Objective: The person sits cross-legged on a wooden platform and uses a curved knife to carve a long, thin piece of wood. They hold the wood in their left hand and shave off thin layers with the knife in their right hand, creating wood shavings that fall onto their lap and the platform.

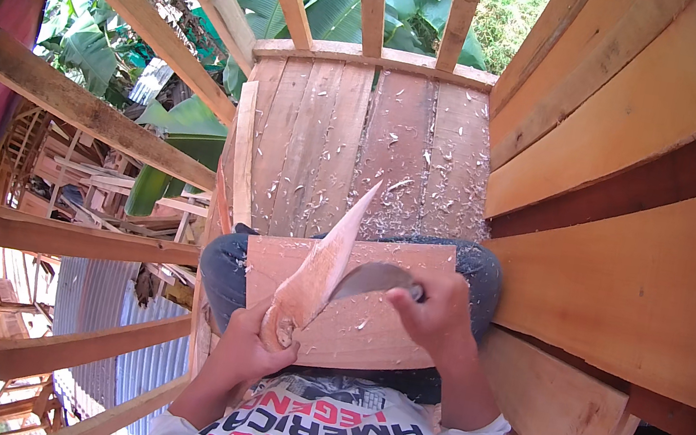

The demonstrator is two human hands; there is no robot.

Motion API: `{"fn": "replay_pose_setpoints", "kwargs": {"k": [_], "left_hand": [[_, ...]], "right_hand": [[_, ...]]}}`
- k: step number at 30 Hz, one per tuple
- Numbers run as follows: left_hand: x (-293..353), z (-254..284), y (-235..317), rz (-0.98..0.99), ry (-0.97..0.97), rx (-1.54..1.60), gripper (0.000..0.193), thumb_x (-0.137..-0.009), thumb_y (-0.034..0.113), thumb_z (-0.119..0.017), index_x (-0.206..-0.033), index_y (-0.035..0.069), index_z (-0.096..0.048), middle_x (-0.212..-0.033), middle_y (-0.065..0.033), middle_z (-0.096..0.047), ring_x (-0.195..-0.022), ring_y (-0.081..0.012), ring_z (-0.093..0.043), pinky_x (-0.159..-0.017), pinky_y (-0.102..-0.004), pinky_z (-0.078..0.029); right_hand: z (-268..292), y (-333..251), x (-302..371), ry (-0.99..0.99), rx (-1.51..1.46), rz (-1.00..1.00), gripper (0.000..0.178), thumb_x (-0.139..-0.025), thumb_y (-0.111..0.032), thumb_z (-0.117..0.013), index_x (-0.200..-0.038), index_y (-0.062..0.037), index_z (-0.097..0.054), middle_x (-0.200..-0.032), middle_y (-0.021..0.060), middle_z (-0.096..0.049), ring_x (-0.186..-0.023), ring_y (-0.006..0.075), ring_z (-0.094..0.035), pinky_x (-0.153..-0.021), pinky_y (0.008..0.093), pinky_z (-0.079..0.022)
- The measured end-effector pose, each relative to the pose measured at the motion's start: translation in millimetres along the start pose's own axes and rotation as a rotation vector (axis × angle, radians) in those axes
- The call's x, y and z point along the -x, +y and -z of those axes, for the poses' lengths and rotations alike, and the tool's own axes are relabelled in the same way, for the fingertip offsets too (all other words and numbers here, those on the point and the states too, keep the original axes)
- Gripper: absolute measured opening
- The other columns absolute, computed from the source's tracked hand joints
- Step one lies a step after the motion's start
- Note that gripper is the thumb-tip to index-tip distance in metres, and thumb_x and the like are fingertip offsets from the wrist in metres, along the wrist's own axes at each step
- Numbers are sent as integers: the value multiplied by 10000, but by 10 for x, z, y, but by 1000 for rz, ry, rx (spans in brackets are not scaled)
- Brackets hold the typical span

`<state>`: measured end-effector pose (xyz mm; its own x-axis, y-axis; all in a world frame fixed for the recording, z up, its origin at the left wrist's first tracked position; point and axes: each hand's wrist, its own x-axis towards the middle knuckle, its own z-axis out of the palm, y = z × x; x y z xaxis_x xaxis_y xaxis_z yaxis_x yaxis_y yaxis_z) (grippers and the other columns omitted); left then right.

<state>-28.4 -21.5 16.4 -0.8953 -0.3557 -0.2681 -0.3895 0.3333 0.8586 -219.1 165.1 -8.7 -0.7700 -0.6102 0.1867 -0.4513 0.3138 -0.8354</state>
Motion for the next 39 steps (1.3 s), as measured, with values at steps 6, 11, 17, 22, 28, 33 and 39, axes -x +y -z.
{"fn": "replay_pose_setpoints", "kwargs": {"k": [6, 11, 17, 22, 28, 33, 39], "left_hand": [[44, 4, 16, 31, -168, -6, 511, -675, 192, -726, -1122, -13, -586, -805, -216, -657, -772, -329, -687, -700, -350, -525], [-6, 4, 54, -51, 36, -42, 499, -697, 223, -754, -1098, -24, -590, -750, -210, -656, -723, -346, -683, -653, -361, -531], [-160, 17, 7, -52, 39, -77, 552, -726, 313, -794, -1115, -18, -582, -792, -195, -666, -745, -316, -687, -660, -347, -529], [-190, -67, 110, -41, -121, -31, 517, -763, 303, -776, -1114, -22, -579, -803, -189, -668, -739, -306, -684, -673, -367, -520], [-353, -159, -294, -16, -551, 445, 435, -842, 250, -702, -1148, -14, -543, -842, -88, -639, -776, -213, -636, -713, -336, -505], [-430, -233, -440, 284, -971, 1046, 215, -930, 218, -578, -1024, 38, -507, -793, 6, -479, -695, -123, -519, -617, -288, -454], [-485, -126, -281, 318, -648, 774, 143, -932, 181, -561, -933, 61, -482, -780, 6, -435, -683, -103, -473, -629, -282, -427]], "right_hand": [[34, 139, -228, 109, 26, -136, 668, -880, -610, -528, -651, 18, -535, -487, 94, -390, -470, 164, -406, -458, 348, -323], [243, 330, -181, 183, -99, -235, 663, -896, -599, -518, -607, -12, -414, -508, 18, -307, -544, 77, -328, -460, 324, -265], [-344, -27, 148, -186, -421, -211, 490, -876, -473, -635, -759, 1, -600, -581, -12, -470, -573, 58, -395, -494, 270, -324], [-484, -320, 90, -79, -752, -387, 275, -878, -271, -691, -842, -5, -633, -628, -54, -519, -601, 6, -435, -503, 207, -334], [-364, -243, 104, -176, -908, -510, 263, -894, -273, -681, -820, -24, -642, -589, -50, -510, -542, 10, -451, -468, 204, -331], [-315, -205, 109, -143, -792, -466, 316, -884, -316, -690, -796, -17, -639, -562, -49, -503, -517, 31, -458, -455, 228, -339], [-149, -133, 95, -105, -165, -117, 459, -822, -465, -699, -695, -30, -624, -526, 62, -513, -464, 173, -530, -452, 311, -389]]}}
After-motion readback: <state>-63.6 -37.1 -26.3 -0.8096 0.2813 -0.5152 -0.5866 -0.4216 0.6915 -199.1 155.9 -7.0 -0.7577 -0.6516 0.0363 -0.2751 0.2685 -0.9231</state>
